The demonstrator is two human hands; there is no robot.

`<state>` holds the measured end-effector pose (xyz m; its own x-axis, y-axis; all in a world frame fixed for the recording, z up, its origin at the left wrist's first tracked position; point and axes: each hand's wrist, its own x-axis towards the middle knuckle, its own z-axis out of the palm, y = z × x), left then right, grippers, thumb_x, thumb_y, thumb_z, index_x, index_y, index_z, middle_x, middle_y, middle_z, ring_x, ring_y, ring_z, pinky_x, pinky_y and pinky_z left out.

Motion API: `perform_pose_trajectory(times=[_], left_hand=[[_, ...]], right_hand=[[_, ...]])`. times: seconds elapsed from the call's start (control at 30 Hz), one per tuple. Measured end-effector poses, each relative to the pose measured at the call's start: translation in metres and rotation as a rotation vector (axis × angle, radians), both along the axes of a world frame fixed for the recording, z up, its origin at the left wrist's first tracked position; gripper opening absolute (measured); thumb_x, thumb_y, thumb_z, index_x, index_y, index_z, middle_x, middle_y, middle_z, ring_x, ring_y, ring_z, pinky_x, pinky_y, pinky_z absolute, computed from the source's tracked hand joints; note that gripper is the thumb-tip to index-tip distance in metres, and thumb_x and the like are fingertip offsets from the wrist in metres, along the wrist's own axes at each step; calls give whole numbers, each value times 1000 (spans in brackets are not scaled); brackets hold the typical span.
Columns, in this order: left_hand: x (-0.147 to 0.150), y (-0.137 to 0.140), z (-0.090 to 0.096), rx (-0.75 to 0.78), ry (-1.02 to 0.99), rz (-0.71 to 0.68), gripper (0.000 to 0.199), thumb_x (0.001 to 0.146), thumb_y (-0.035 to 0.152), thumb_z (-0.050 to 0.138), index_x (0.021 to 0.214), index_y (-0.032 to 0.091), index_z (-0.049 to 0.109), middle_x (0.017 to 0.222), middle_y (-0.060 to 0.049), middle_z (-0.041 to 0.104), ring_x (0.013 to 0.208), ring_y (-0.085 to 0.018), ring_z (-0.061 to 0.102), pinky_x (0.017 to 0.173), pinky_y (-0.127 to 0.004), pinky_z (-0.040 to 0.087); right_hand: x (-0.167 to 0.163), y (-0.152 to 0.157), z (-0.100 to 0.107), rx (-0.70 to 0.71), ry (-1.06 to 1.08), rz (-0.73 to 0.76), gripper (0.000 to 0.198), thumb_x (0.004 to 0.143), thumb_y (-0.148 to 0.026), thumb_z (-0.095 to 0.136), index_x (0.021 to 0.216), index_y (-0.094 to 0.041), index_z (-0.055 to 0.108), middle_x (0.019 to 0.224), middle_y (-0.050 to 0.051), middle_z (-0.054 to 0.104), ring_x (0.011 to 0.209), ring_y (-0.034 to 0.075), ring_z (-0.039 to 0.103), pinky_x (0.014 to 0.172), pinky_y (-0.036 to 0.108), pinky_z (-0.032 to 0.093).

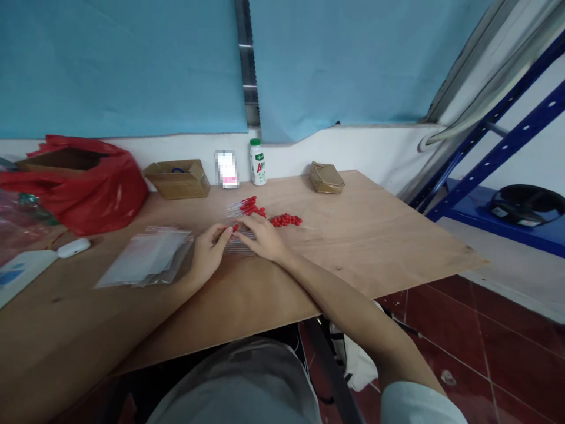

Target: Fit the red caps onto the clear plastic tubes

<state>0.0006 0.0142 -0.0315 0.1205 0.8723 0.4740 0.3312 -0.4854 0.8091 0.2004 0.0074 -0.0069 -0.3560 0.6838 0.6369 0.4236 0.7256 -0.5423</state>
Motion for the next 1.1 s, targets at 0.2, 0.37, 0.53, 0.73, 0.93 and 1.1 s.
perform_pose_trajectory(times=[0.2,0.37,0.53,0.73,0.93,1.1], left_hand=[[0,-4,9,26,57,-67,37,106,49,49,94,23,72,84,-1,75,78,-18,69,76,-30,52],[1,-6,11,28,48,-67,37,109,44,41,105,23,71,87,-1,75,79,-17,68,80,-30,52],[1,-5,10,10,-21,-72,32,108,42,44,105,22,69,83,-1,72,78,-16,67,79,-29,51],[0,-4,9,-13,-56,-44,26,106,39,47,104,22,67,83,-1,71,78,-16,67,78,-30,52],[0,0,5,-46,-77,-32,23,105,40,49,106,23,65,83,0,71,77,-17,67,75,-30,52],[0,1,4,-48,-105,-36,21,105,40,50,106,24,62,83,0,71,77,-16,67,78,-30,53]], right_hand=[[-5,1,0,-227,253,39,28,98,-46,67,108,-21,73,87,1,71,78,16,63,76,29,51],[20,18,8,-313,455,-2,31,91,-52,74,96,-21,70,94,2,73,84,16,66,80,29,53],[79,41,19,-358,594,-202,40,82,-55,77,99,-22,63,94,4,74,76,16,69,72,28,54],[139,53,17,-417,45,-810,22,86,-36,72,89,-14,75,72,4,72,64,15,61,64,26,44],[144,50,11,-608,-205,-772,22,85,-29,76,101,-14,76,87,7,77,72,16,65,64,24,43],[140,47,13,-645,-236,-778,31,84,-35,81,107,-14,74,92,8,77,72,15,64,65,23,44]])
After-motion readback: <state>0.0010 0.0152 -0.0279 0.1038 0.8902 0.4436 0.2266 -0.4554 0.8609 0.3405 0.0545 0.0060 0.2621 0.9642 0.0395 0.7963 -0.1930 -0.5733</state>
